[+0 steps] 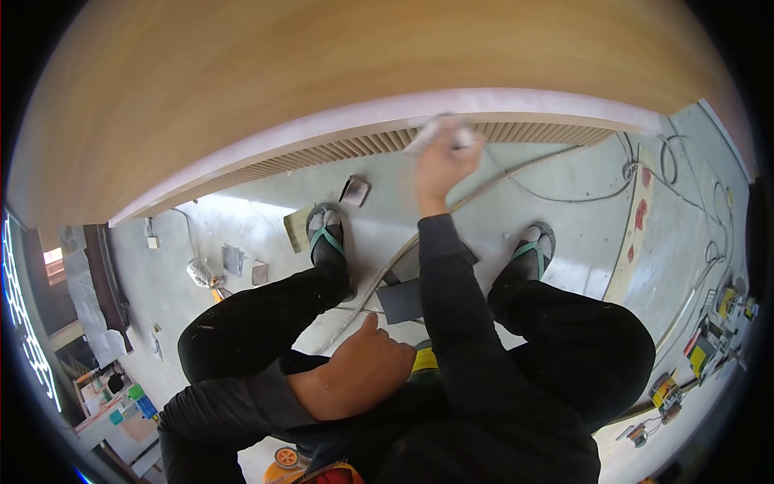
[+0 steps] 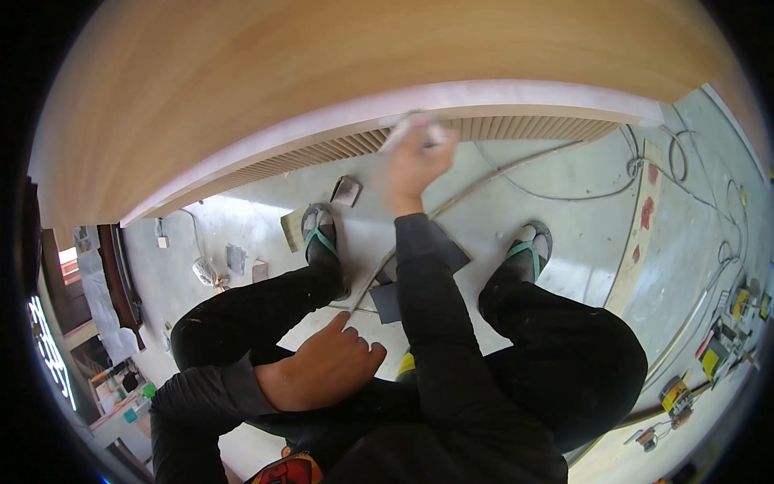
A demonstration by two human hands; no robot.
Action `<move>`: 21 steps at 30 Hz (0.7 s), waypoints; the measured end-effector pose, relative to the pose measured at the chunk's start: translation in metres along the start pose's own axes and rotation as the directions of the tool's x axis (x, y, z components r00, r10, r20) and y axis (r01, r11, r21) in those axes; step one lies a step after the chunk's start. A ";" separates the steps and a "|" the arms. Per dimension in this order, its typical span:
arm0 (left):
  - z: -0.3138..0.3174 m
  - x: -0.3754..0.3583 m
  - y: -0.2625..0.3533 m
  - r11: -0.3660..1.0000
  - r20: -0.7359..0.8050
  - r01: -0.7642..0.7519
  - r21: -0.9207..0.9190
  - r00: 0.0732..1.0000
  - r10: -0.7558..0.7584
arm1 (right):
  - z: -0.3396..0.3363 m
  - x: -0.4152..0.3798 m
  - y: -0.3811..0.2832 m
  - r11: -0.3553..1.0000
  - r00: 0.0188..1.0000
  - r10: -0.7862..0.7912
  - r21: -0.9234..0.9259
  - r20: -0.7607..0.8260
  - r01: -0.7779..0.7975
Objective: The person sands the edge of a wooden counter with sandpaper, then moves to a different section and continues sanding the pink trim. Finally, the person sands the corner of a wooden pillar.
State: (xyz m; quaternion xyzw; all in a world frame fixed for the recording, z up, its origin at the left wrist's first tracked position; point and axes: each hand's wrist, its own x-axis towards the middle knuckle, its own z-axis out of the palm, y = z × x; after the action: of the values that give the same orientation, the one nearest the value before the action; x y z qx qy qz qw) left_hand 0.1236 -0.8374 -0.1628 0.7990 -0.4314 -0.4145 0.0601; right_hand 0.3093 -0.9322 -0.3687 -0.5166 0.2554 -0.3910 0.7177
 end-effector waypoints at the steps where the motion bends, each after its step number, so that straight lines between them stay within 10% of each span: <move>1: 0.000 0.000 0.000 1.000 -0.005 0.005 -0.001 1.000 -0.005 | 0.003 0.008 -0.012 0.972 0.970 0.196 0.160 -0.143 -0.173; 5: 0.006 0.002 -0.004 1.000 0.019 0.008 -0.010 1.000 -0.008 | -0.001 -0.022 0.033 0.948 0.960 -0.160 -0.236 0.231 0.215; 9: 0.005 0.003 -0.003 1.000 0.015 0.005 0.011 1.000 -0.005 | -0.004 -0.004 0.022 0.995 0.998 0.035 -0.092 -0.047 -0.039; 17: 0.003 0.000 -0.004 1.000 0.073 0.015 -0.025 0.997 -0.013 | -0.007 -0.012 0.032 0.962 0.966 -0.170 -0.178 0.195 0.206; 19: 0.002 -0.001 -0.003 0.999 0.039 0.017 -0.041 0.999 -0.016 | -0.002 0.000 0.011 0.952 0.971 0.232 0.216 -0.053 -0.215; 21: 0.004 0.000 -0.004 0.997 0.030 0.012 -0.075 0.999 -0.010 | -0.007 -0.017 0.029 0.999 0.997 0.033 -0.043 0.075 -0.030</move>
State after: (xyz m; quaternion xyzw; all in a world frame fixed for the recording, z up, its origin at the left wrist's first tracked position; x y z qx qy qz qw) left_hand 0.1232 -0.8338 -0.1671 0.7923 -0.4120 -0.4425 0.0813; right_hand 0.3030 -0.9175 -0.3986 -0.5417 0.2443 -0.3545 0.7220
